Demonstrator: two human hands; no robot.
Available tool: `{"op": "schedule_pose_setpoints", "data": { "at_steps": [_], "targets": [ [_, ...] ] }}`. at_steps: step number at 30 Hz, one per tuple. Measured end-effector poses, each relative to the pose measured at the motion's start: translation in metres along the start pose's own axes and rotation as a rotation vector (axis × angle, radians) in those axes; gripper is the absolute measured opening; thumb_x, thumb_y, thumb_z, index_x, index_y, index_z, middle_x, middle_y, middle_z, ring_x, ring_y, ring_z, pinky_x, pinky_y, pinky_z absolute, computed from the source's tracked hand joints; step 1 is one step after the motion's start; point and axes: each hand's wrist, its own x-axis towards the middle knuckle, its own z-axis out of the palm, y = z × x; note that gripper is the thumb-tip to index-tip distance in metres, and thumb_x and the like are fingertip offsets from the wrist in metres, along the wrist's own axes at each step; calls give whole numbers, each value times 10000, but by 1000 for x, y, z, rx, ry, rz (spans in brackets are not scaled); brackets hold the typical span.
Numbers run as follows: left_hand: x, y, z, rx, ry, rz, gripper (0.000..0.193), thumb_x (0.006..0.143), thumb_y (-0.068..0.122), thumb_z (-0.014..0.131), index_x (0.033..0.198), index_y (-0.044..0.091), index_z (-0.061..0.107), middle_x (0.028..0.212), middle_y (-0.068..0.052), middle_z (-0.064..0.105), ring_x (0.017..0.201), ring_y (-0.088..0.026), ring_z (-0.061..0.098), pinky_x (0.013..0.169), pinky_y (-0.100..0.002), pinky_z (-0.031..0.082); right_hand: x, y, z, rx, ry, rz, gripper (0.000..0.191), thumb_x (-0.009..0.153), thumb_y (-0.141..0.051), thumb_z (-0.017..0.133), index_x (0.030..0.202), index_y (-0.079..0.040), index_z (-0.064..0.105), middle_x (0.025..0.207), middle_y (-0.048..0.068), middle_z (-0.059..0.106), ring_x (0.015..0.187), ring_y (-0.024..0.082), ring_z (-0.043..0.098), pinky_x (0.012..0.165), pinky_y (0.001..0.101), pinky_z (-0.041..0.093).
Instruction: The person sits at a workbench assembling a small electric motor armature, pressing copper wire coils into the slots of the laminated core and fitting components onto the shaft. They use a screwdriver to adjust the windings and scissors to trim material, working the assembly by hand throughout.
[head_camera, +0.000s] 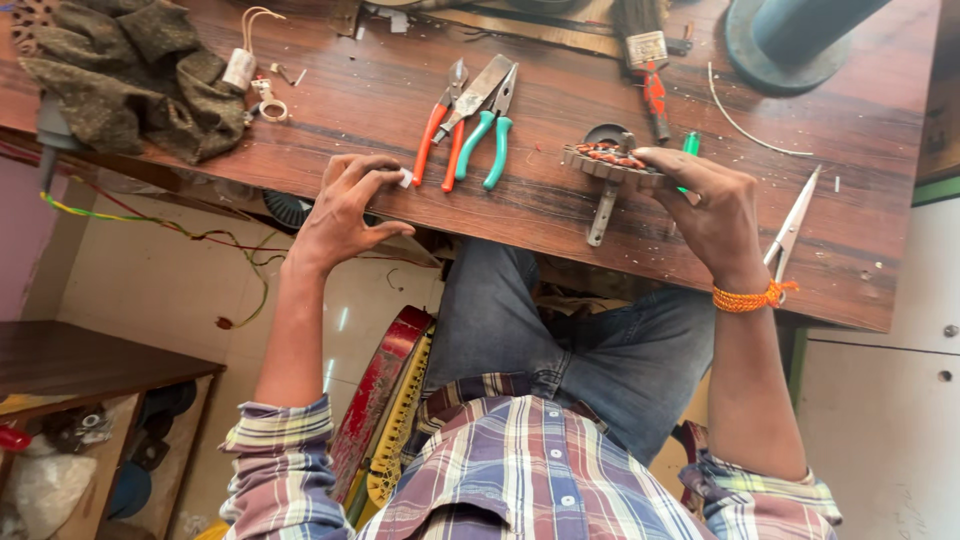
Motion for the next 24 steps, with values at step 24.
{"op": "schedule_pose_setpoints", "data": {
  "at_steps": [24],
  "targets": [
    [-49, 154, 136, -1490, 318, -539, 122, 970, 4, 693, 1078, -14, 748, 962, -87, 778, 790, -132, 698, 701, -263, 570, -182, 21, -27, -628, 215, 838, 549, 892, -95, 835, 1392, -111, 610, 952, 161, 737, 830, 334, 692, 708, 453, 511]
  ]
}}
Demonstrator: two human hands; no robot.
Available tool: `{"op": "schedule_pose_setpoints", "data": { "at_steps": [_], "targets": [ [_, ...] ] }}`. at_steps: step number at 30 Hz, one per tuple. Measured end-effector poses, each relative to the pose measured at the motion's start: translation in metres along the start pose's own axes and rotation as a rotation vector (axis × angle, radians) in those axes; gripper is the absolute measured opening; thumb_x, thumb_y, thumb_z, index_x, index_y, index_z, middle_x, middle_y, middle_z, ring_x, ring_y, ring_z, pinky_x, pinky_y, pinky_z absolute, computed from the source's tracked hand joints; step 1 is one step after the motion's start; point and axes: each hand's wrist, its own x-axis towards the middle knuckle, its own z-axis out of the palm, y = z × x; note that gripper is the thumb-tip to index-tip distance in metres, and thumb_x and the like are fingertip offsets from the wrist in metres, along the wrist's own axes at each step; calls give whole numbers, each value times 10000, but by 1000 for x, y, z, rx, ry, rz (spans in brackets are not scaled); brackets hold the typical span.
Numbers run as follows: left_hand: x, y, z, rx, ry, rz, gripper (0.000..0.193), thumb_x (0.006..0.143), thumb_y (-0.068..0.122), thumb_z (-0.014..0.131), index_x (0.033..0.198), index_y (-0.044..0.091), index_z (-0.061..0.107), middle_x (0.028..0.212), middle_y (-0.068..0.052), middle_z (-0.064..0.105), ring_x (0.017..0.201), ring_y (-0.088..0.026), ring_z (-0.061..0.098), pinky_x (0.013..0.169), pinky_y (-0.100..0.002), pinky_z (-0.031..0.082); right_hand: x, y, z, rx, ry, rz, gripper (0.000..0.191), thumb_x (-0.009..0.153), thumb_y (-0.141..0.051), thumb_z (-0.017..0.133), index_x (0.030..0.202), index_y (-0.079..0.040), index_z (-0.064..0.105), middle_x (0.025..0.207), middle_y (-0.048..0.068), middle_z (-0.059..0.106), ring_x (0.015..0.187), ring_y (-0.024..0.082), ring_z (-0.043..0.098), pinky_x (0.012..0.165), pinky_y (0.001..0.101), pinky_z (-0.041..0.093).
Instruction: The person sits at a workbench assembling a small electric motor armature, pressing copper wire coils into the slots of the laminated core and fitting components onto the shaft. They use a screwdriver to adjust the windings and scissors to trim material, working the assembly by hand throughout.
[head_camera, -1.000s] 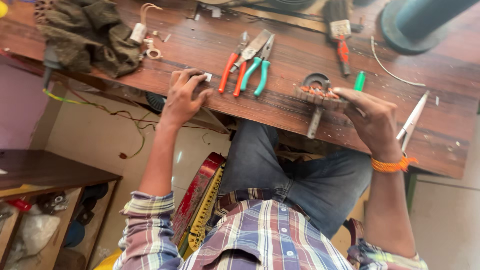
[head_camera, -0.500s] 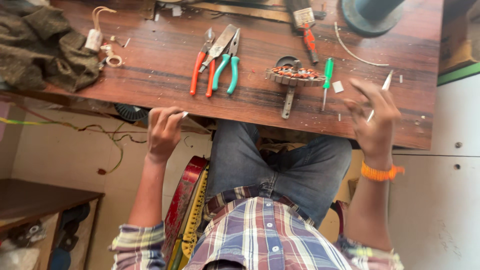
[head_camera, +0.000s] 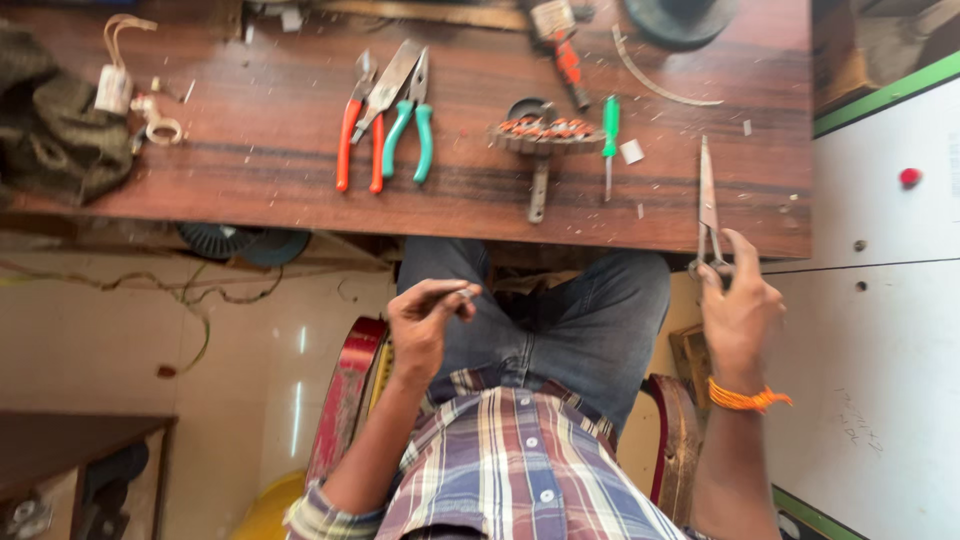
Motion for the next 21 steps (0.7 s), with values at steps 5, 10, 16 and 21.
{"op": "schedule_pose_setpoints", "data": {
  "at_steps": [5, 10, 16, 21],
  "targets": [
    [-1, -11, 16, 243, 31, -221, 186, 950, 77, 731, 1117, 19, 790, 940, -33, 761, 766, -49, 653, 633, -197, 499, -28, 36, 2, 865, -302, 320, 695, 913, 14, 686, 1549, -166, 470, 1006, 94, 738, 763, 173, 675, 647, 277, 523],
    [18, -8, 42, 132, -132, -277, 173, 965, 120, 723, 1092, 14, 773, 903, -34, 768, 612, -60, 654, 523, -196, 485, -83, 34, 31, 1352, -617, 392, 355, 963, 54, 666, 1306, 8, 589, 1015, 130, 668, 731, 153, 625, 625, 278, 550],
    [27, -13, 67, 228, -188, -292, 190, 957, 148, 731, 1048, -14, 768, 860, -55, 774, 600, -61, 674, 509, -202, 513, -113, -18, 43, 1126, -1126, 296, 643, 693, -79, 831, 1298, -39, 618, 951, 31, 661, 723, 113, 625, 598, 261, 528],
    [22, -16, 73, 242, -99, -321, 180, 947, 150, 740, 1020, -13, 768, 846, -70, 775, 583, -46, 642, 485, -206, 502, -103, -49, 38, 1104, -1315, 136, 815, 678, -118, 869, 1432, -5, 582, 893, -16, 621, 790, 61, 585, 708, 226, 492]
  ]
}}
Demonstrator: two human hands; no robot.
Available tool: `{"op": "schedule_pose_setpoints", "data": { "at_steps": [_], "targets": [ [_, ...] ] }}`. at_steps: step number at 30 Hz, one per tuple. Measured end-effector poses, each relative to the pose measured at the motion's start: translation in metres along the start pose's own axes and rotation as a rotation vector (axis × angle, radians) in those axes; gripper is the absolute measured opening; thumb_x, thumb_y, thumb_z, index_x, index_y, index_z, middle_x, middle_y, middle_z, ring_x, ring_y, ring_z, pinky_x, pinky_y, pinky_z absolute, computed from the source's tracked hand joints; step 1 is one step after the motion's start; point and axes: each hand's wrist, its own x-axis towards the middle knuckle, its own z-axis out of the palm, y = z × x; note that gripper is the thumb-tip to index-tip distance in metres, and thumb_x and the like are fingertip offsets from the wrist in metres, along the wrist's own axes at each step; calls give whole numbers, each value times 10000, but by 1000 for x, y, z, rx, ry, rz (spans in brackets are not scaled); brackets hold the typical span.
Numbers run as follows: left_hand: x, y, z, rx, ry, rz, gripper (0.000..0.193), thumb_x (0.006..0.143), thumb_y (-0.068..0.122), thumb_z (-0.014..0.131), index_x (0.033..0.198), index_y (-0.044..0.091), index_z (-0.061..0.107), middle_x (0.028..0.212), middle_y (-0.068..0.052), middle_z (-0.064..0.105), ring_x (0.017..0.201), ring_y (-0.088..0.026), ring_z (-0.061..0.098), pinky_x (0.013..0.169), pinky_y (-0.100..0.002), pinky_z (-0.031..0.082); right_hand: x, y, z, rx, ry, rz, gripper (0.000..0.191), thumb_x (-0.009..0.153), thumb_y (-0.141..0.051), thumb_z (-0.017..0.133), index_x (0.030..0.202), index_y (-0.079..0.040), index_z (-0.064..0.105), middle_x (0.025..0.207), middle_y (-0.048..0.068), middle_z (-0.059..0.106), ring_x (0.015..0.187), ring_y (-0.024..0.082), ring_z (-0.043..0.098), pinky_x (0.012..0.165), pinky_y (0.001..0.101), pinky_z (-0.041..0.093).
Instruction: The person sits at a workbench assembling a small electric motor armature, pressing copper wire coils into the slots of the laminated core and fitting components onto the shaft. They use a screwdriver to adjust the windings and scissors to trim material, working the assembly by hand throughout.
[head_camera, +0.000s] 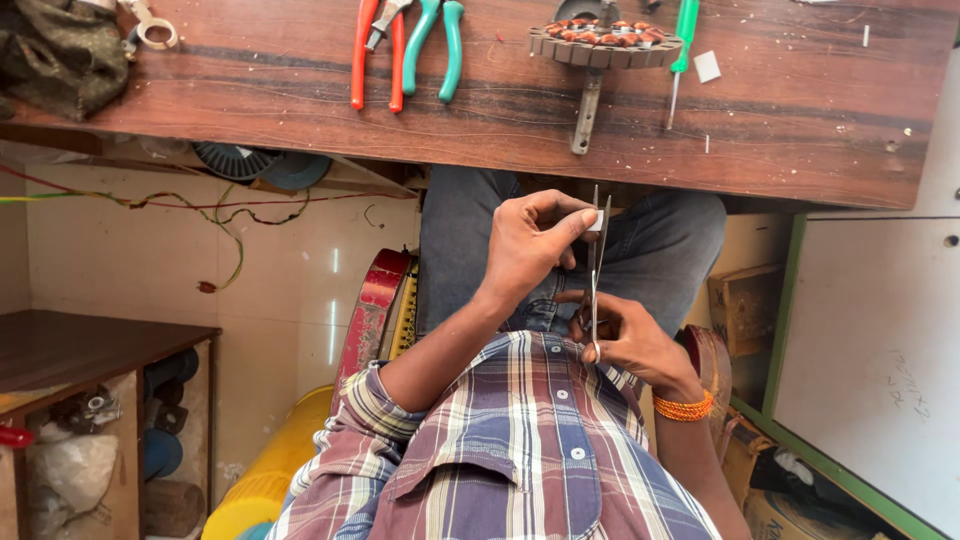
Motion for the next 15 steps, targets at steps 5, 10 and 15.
{"op": "schedule_pose_setpoints", "data": {
  "at_steps": [5, 10, 15],
  "targets": [
    [-6, 6, 1, 64, 89, 30, 181, 947, 146, 739, 1010, -20, 777, 850, -90, 790, 600, -39, 635, 471, -208, 483, 2, -8, 3, 8, 45, 32, 799, 698, -108, 835, 1445, 9, 579, 817, -13, 608, 747, 67, 570, 680, 237, 473],
    [-7, 12, 2, 74, 63, 121, 163, 958, 132, 733, 1023, -13, 771, 902, -79, 795, 807, -87, 768, 719, -219, 613, 2, -6, 1, -59, 99, 6, 733, 744, -104, 789, 1440, 18, 593, 774, -7, 602, 721, 73, 571, 674, 248, 484],
    [0, 10, 1, 59, 32, 70, 148, 947, 116, 735, 1008, -16, 766, 891, -81, 790, 814, -110, 767, 721, -233, 610, 1, 0, -6, 23, 55, -79, 649, 827, -101, 729, 1434, 67, 574, 814, 10, 673, 764, 83, 635, 725, 253, 523]
  ]
}}
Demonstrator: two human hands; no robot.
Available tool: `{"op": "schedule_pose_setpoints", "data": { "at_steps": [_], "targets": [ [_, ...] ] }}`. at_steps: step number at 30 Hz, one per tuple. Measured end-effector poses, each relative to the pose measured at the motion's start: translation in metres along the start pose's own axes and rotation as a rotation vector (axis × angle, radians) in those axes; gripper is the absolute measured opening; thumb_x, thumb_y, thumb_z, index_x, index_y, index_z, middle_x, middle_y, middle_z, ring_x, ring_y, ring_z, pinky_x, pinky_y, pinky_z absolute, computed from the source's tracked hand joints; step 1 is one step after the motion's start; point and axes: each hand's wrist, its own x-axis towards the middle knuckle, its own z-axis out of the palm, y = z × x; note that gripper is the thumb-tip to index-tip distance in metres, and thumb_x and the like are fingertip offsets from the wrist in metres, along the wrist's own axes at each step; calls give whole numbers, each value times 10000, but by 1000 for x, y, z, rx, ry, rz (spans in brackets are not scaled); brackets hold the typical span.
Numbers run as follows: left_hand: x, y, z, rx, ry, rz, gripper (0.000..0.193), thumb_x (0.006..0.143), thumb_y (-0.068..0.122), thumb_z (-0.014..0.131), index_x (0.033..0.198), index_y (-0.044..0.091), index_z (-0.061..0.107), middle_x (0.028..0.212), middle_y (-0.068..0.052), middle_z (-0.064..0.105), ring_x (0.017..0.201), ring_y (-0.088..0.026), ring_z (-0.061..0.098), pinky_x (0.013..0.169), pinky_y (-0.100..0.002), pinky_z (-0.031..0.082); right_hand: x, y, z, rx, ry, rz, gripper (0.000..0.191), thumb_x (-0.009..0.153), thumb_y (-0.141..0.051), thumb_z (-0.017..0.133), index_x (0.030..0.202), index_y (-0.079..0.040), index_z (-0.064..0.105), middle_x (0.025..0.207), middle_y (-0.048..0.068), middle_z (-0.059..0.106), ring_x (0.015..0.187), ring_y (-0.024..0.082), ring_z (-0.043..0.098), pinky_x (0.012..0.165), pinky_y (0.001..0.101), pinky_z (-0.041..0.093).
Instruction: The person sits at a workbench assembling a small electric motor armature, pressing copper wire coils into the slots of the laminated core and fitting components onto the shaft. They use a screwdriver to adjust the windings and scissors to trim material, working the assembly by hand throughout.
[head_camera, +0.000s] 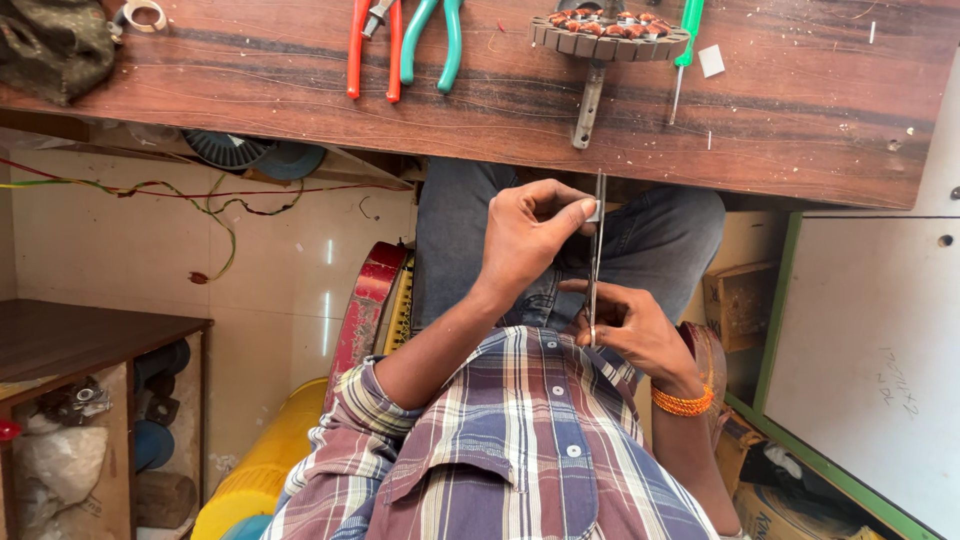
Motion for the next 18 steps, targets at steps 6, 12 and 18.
{"op": "schedule_pose_setpoints", "data": {
  "at_steps": [6, 12, 18],
  "targets": [
    [15, -15, -6, -115, -63, -172, 175, 978, 145, 726, 1012, -25, 746, 853, -126, 769, 629, -162, 643, 489, -219, 452, -4, 10, -11, -159, 118, 131, 626, 759, -60, 780, 1371, 13, 670, 838, 57, 744, 800, 97, 662, 742, 266, 529],
    [15, -17, -8, -517, -124, -239, 173, 1007, 252, 595, 1076, 106, 533, 1086, -140, 771, 845, -196, 803, 488, -226, 533, -7, 18, -17, -64, 269, 12, 621, 755, -113, 811, 1352, -14, 669, 836, 35, 716, 790, 109, 665, 746, 268, 543],
    [4, -19, -9, -478, -132, -92, 172, 1061, 142, 656, 1169, 77, 538, 1139, -134, 710, 829, -120, 653, 567, -203, 460, -1, 15, -23, -110, 356, -77, 656, 750, -166, 840, 1367, -28, 665, 851, 47, 721, 812, 104, 646, 742, 249, 511]
  ]
}}
